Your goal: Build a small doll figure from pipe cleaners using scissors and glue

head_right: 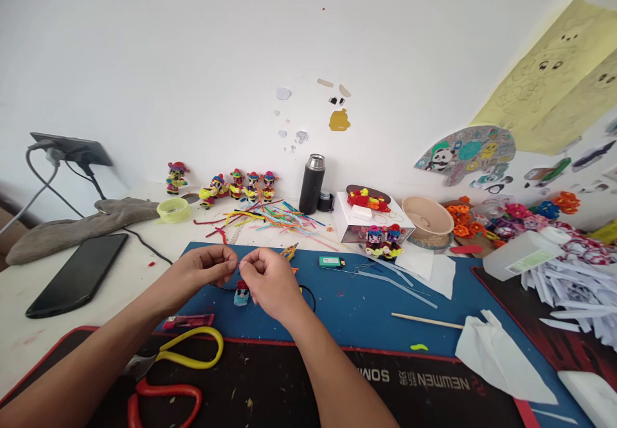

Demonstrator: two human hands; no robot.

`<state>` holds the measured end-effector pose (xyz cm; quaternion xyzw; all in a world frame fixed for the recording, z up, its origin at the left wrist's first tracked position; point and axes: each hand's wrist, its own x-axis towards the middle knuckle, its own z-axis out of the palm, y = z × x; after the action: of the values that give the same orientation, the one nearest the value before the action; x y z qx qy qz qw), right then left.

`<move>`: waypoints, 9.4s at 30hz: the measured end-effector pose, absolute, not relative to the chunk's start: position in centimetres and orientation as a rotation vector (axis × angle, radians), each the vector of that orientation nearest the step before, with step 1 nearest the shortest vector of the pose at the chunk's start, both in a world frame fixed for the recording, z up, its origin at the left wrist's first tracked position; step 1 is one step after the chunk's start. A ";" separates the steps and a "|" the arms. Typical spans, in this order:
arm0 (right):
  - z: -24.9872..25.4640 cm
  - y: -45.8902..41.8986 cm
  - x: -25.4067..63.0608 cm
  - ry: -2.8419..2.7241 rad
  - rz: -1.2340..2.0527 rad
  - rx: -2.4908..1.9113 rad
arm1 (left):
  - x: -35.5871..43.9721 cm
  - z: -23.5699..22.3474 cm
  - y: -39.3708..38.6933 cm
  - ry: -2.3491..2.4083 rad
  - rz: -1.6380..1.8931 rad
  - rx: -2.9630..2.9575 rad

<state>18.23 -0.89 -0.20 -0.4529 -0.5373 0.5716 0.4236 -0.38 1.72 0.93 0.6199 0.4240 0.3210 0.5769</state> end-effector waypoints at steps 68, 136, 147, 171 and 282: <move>-0.2 -1.0 18.2 -1.349 1.432 -1.102 | 0.0 0.9 1.7 1.006 0.808 1.311; -0.2 -0.9 18.3 -1.322 1.395 -1.094 | 0.0 0.9 1.6 1.002 0.797 1.419; -0.4 -0.9 18.3 -1.332 1.401 -1.112 | -0.4 0.7 1.7 1.001 0.797 1.475; -0.4 -1.1 17.8 -1.330 1.361 -1.154 | 0.3 0.8 1.5 1.017 0.862 1.439; -1.0 -0.7 18.2 -1.341 1.399 -1.099 | -0.4 1.0 1.9 1.092 0.853 1.512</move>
<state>18.18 -0.71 -1.03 -0.4428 -0.5401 0.5634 0.4414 -0.43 1.85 1.03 0.6303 0.4553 0.3557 0.5185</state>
